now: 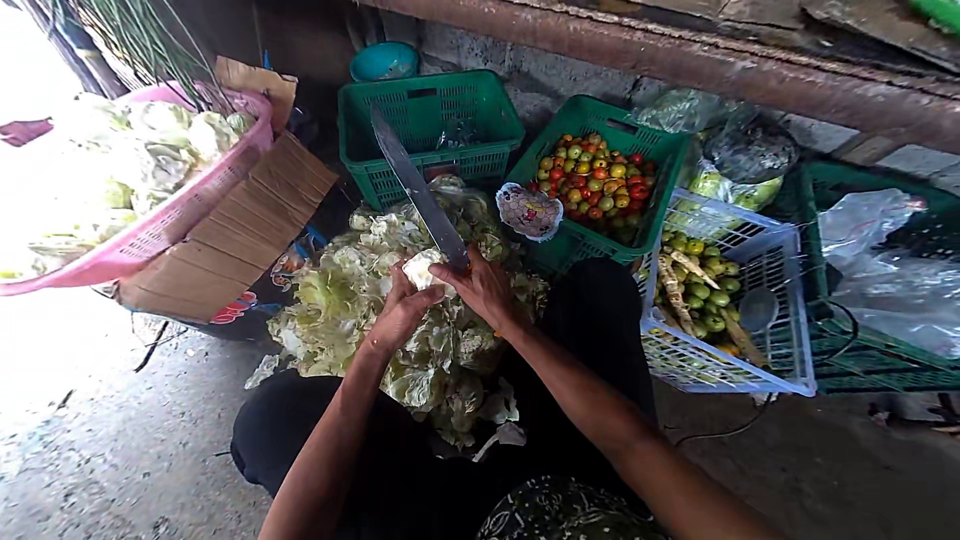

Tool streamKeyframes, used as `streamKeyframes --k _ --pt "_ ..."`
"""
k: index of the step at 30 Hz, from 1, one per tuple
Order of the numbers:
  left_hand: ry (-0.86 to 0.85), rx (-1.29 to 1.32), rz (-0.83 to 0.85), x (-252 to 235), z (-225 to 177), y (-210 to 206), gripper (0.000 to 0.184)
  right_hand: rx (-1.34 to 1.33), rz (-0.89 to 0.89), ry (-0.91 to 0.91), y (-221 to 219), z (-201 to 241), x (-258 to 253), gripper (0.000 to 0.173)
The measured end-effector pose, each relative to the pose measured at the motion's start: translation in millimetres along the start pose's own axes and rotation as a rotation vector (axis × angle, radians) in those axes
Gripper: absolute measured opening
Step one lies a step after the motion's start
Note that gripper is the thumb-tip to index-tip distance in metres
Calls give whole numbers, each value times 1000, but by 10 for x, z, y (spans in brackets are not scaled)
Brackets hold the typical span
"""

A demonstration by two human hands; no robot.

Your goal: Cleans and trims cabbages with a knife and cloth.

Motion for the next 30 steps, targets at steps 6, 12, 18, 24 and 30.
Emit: streamKeyframes --k 6,12,18,24,30 --pt "1 -72 5 -12 68 -9 78 -99 37 31 -109 -104 2 65" --pt "-121 -251 -28 -48 63 25 83 -35 90 -51 -118 -127 37 73" --pt "-131 -186 -39 -46 71 21 79 -425 135 -124 -301 -220 59 54" --pt "-266 -193 -150 -34 -126 139 83 -774 234 -365 -344 -339 67 55" --pt "-586 -453 -132 42 -350 37 74 -125 82 9 20 -177 -103 75"
Point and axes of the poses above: each hand's wrist, its own x-axis away from the middle knuckle, its own y-axis out of the back of the hand, z = x × y, the point moved 10 cm from there along -x, towards the middle knuckle, and after that the axes turned 15 degrees about -z, right-handed, at the moved point
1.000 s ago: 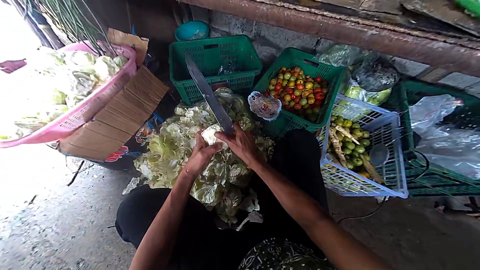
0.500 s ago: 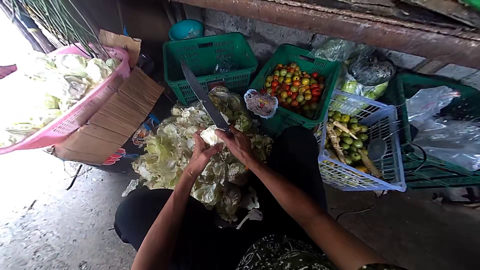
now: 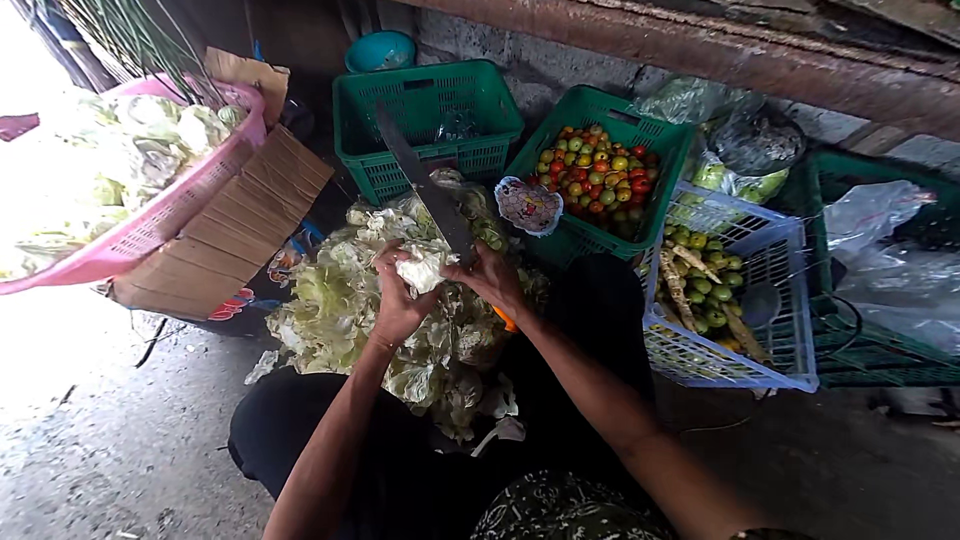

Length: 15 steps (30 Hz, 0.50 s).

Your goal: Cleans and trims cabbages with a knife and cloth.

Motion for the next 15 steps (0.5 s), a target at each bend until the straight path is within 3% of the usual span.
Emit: streamKeyframes --k 3,6,8,12,15 --pt "-144 -136 14 24 -85 -22 67 102 -13 46 18 92 24 78" --pt "-207 -209 11 48 -148 -23 86 111 57 40 -57 69 49 73" --pt "-200 -255 12 54 -153 -24 97 37 126 38 -164 21 72 70" --pt "-203 -259 39 54 -121 -43 96 -194 195 -66 -285 -63 143 59" --pt "-20 -178 72 30 42 -35 95 -417 271 -199 -382 -89 214 49"
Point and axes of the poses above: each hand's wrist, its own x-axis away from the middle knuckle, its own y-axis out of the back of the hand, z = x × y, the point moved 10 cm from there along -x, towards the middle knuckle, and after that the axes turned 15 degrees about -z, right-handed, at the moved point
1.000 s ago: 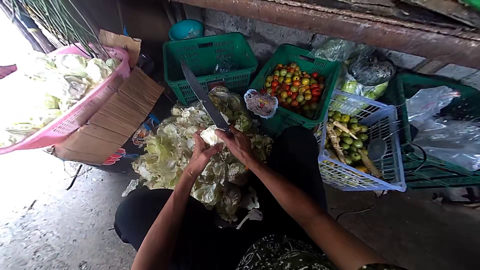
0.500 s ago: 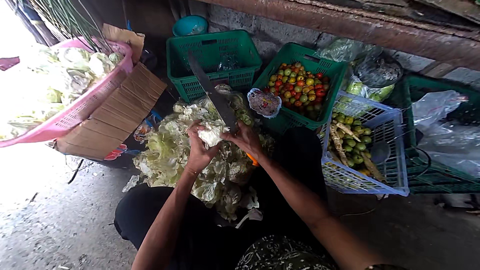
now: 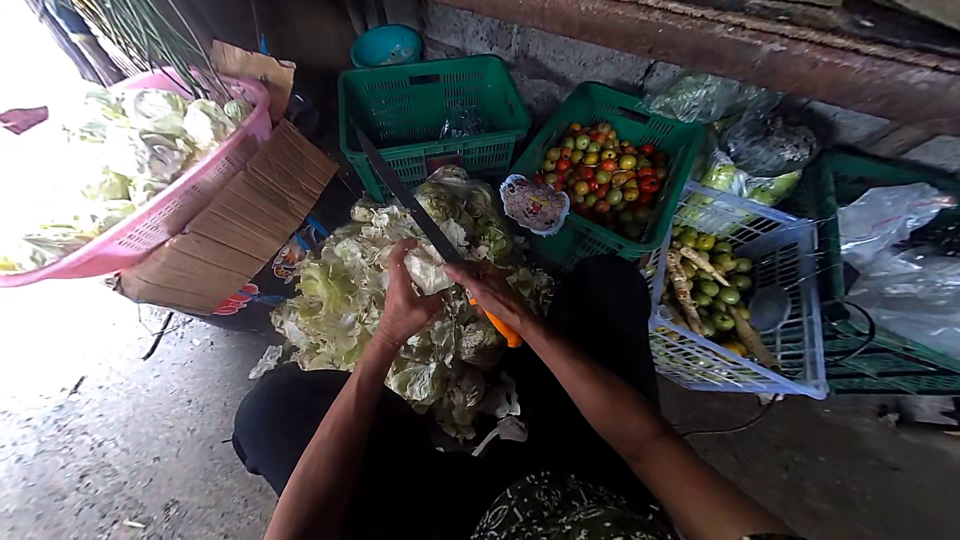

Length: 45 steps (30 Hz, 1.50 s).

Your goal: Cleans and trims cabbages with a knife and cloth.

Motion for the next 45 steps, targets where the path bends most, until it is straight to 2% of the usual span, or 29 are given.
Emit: streamKeyframes --k 2,4,6,9,11,13,15,18,21,27,30,34,39,43,45 --pt "182 64 20 -7 120 -7 99 -161 55 -80 -60 -43 -20 44" --pt "345 188 10 6 228 -13 104 -177 10 -54 54 10 -55 41" --pt "445 386 -19 0 318 -10 108 -35 -80 31 296 143 -90 46" --pt "513 631 -21 -26 325 -25 108 195 -169 120 582 391 -199 69" --pt "530 676 -23 -24 348 -44 107 342 -188 187 647 498 -381 66" --pt "467 580 -66 -44 364 -35 100 467 -156 262 592 506 -485 64" --pt "370 407 -91 -59 330 -12 98 495 -146 285 467 437 -431 73" --pt "247 157 -96 -78 291 6 106 522 -76 190 251 198 -427 78" --pt "176 -7 -42 -51 308 -23 101 519 8 133 64 -7 -445 80" --pt "211 -105 -7 5 359 -55 104 432 -33 140 -32 -131 -465 76" --pt "165 -80 -23 0 343 -52 105 389 -65 152 -27 -107 -450 73" --pt "115 -171 -15 8 251 -75 106 304 -86 138 -29 -142 -451 66" --pt "197 -249 -12 2 383 -53 103 304 -161 159 15 -141 -450 62" --pt "222 -307 7 -2 473 -40 103 163 -111 54 46 -138 -409 65" --pt "278 -262 21 16 548 -43 102 30 -68 -16 50 -93 -476 58"
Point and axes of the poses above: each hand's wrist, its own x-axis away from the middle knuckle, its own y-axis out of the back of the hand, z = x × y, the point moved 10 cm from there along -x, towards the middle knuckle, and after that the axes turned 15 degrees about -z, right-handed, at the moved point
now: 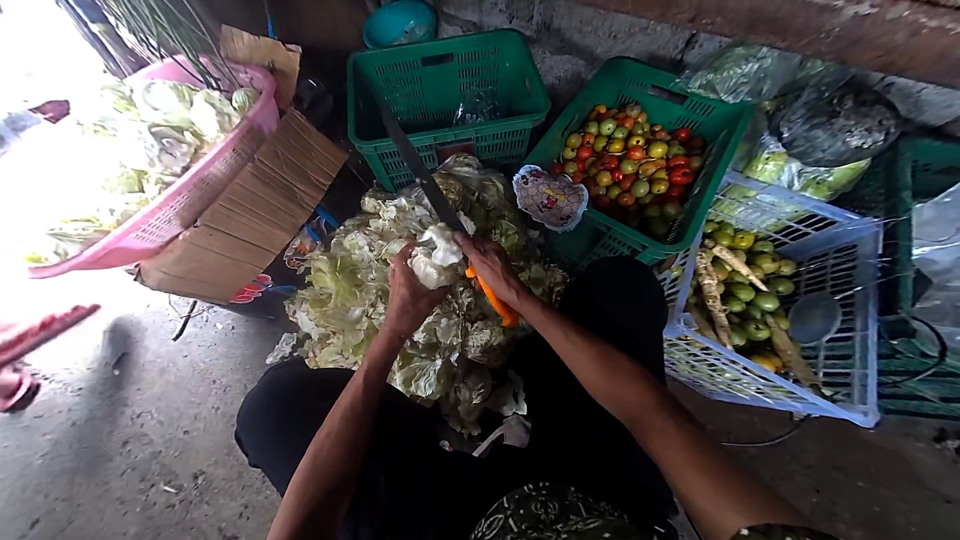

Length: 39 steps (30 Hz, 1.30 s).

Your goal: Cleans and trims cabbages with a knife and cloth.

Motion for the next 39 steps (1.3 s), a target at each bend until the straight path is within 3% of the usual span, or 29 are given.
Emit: streamKeyframes --k 2,5,8,10,13,16,17,19,22,24,26,28,31,35,39 --pt "92 142 6 -7 125 -22 106 -88 -33 -20 83 71 -63 55" --pt "250 429 -17 -36 234 -17 106 101 -184 37 376 152 -190 59" --pt "291 652 -50 -86 171 79 98 434 -155 70 391 71 -297 84" --pt "361 782 -93 -109 201 119 90 528 -78 27 216 -156 -311 90" --pt "476 964 -128 -155 313 148 83 450 38 -34 -313 -757 -345 90" --pt "553 1111 -106 -139 288 154 83 412 203 58 -867 -1197 -317 86" --pt "565 1116 -112 -126 246 154 76 437 268 104 -951 -1218 -284 83" --pt "629 1110 -186 -101 169 168 57 484 265 194 -841 -1044 -313 69" --pt "639 1223 -215 -90 78 282 54 604 -167 330 -34 -280 -714 55" --pt "610 1277 -199 -82 30 316 54 676 -456 348 659 -29 -1086 66" --pt "581 1334 -206 -95 5 358 57 792 -490 253 1104 -210 -1474 83" --pt "543 1336 -247 -111 -2 407 48 957 -364 126 1306 -534 -1751 69" --pt "546 1314 -358 -164 5 476 38 870 -337 119 1323 -472 -1782 43" --pt "562 1322 -414 -180 57 447 37 413 -389 251 1042 583 -1035 41" --pt "448 1244 -338 -181 -23 343 38 21 -192 366 180 1050 -118 41"
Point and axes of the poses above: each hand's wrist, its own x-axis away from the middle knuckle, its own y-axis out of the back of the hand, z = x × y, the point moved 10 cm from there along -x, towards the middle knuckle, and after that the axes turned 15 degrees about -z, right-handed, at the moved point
